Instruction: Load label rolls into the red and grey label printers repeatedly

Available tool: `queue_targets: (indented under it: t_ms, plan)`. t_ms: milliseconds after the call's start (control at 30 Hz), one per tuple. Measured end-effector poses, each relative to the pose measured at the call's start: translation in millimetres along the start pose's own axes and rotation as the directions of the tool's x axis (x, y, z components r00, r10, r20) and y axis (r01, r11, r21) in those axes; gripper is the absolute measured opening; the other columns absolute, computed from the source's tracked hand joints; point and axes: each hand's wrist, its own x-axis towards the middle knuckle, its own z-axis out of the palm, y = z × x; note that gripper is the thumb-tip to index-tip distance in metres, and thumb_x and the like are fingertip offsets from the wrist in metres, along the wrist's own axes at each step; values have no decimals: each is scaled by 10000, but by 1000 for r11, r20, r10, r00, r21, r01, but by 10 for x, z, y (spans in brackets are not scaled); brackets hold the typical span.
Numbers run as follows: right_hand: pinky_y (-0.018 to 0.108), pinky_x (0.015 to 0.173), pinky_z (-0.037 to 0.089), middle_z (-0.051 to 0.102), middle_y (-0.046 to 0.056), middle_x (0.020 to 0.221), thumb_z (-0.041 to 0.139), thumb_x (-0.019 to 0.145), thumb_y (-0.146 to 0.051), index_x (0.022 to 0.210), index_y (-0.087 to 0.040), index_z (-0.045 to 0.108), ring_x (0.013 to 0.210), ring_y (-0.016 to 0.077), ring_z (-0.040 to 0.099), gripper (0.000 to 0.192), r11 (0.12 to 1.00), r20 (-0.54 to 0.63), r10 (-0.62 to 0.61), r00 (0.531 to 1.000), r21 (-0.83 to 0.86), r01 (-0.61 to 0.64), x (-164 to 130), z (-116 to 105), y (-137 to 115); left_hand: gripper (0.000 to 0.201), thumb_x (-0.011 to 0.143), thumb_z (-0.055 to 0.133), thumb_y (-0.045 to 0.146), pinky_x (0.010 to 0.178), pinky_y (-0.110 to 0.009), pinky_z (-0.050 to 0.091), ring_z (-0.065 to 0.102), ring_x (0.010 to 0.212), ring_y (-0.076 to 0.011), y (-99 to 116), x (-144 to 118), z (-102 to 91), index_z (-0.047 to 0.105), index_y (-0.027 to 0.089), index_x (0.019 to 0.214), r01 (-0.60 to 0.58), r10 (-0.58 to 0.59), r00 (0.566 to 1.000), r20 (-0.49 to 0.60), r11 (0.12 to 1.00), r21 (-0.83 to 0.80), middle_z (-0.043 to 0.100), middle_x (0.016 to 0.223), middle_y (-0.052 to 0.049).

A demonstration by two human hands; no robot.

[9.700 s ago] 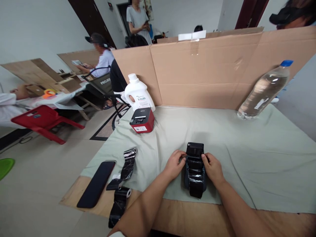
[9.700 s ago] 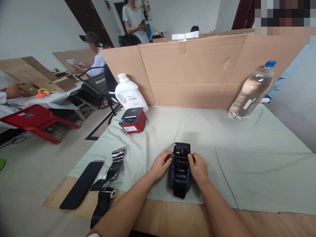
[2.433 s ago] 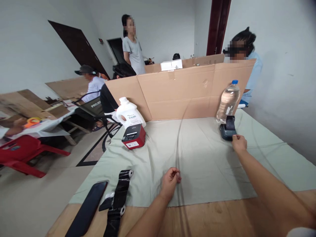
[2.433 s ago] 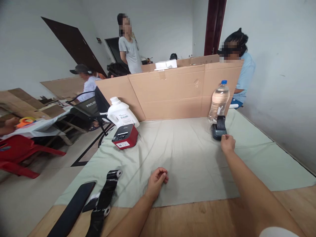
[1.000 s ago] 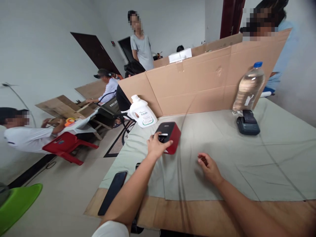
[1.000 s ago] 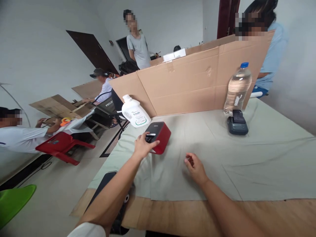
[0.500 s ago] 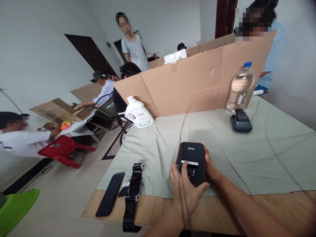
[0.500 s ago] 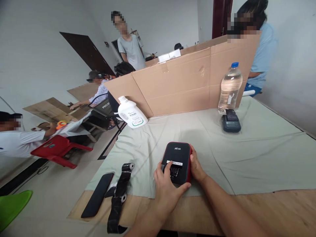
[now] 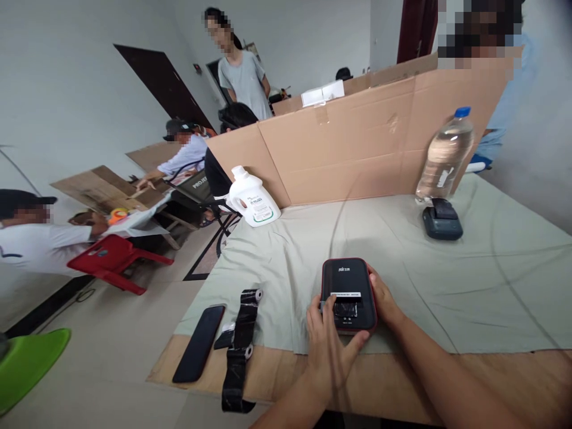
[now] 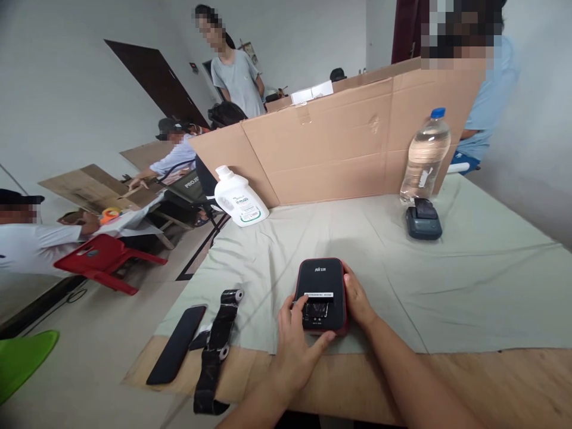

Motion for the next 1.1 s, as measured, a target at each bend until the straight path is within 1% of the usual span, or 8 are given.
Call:
queue_targets:
  t_ms: [100, 200, 333, 533, 633, 800, 967, 1100]
  plan:
    - [478, 1084, 346, 546, 68, 1332, 345, 915, -572, 1304, -249, 490, 1243, 251, 479, 526, 999, -58, -4, 998, -41, 2, -18, -31, 11, 492, 795, 606, 364, 1001, -452, 359, 435, 1186, -284, -121, 123, -124, 476, 206, 1242, -54, 52, 998, -18, 987, -151, 447, 1265, -134]
    - [478, 1103, 315, 470, 77, 1403, 370, 921, -510, 1326, -251, 481, 1294, 259, 423, 494, 970, -30, -202, 979, -147, 195, -62, -68, -93, 371, 793, 552, 257, 920, -386, 409, 488, 1111, -243, -295, 315, -202, 512, 208, 1158, -12, 2, 1000, -26, 927, -374, 502, 1204, -111]
    - [536, 1120, 236, 363, 62, 1481, 377, 911, -506, 1233, -257, 576, 1373, 300, 288, 453, 839, 105, -457, 883, -280, 468, -148, -95, -325, 542, 667, 544, 167, 947, -390, 386, 413, 1236, -263, -465, 561, -196, 482, 229, 1201, 130, -71, 990, 121, 790, -599, 468, 1308, -89]
    - [563, 1087, 235, 329, 12, 1509, 412, 883, -544, 844, -233, 713, 1393, 361, 205, 435, 651, 313, -603, 734, -339, 679, -282, -39, -535, 717, 638, 519, 189, 1050, -444, 320, 340, 1329, -291, -461, 679, -88, 393, 258, 1340, 201, 94, 944, 318, 598, -776, 401, 1436, -51]
    - [549, 1072, 259, 382, 19, 1481, 470, 869, -478, 797, -225, 707, 1387, 360, 222, 354, 588, 346, -628, 697, -377, 716, -310, 1, -554, 708, 668, 512, 225, 1112, -451, 251, 274, 1375, -290, -462, 678, -63, 386, 267, 1364, 176, 163, 930, 330, 591, -788, 292, 1511, -23]
    - [555, 1060, 268, 408, 31, 1466, 523, 838, -393, 768, -217, 693, 1378, 364, 239, 255, 548, 340, -643, 686, -421, 723, -324, 20, -535, 589, 718, 509, 309, 1173, -423, 87, 67, 1440, -287, -541, 704, -52, 486, 235, 1301, 46, 244, 926, 287, 683, -729, 168, 1556, 1]
    - [566, 1055, 264, 412, 37, 1463, 543, 821, -366, 774, -216, 687, 1366, 370, 265, 214, 511, 339, -668, 663, -439, 739, -329, 21, -527, 615, 739, 547, 341, 1163, -431, 147, 141, 1423, -301, -532, 696, -39, 428, 248, 1335, 70, 232, 929, 289, 654, -753, 202, 1547, -14]
    - [565, 1059, 261, 415, 36, 1460, 548, 824, -366, 768, -219, 682, 1367, 367, 268, 207, 507, 332, -674, 660, -442, 740, -332, 36, -554, 802, 752, 588, 362, 1153, -431, 196, 224, 1401, -292, -498, 677, -7, 218, 240, 1453, 120, 226, 927, 299, 574, -810, 237, 1538, -62]
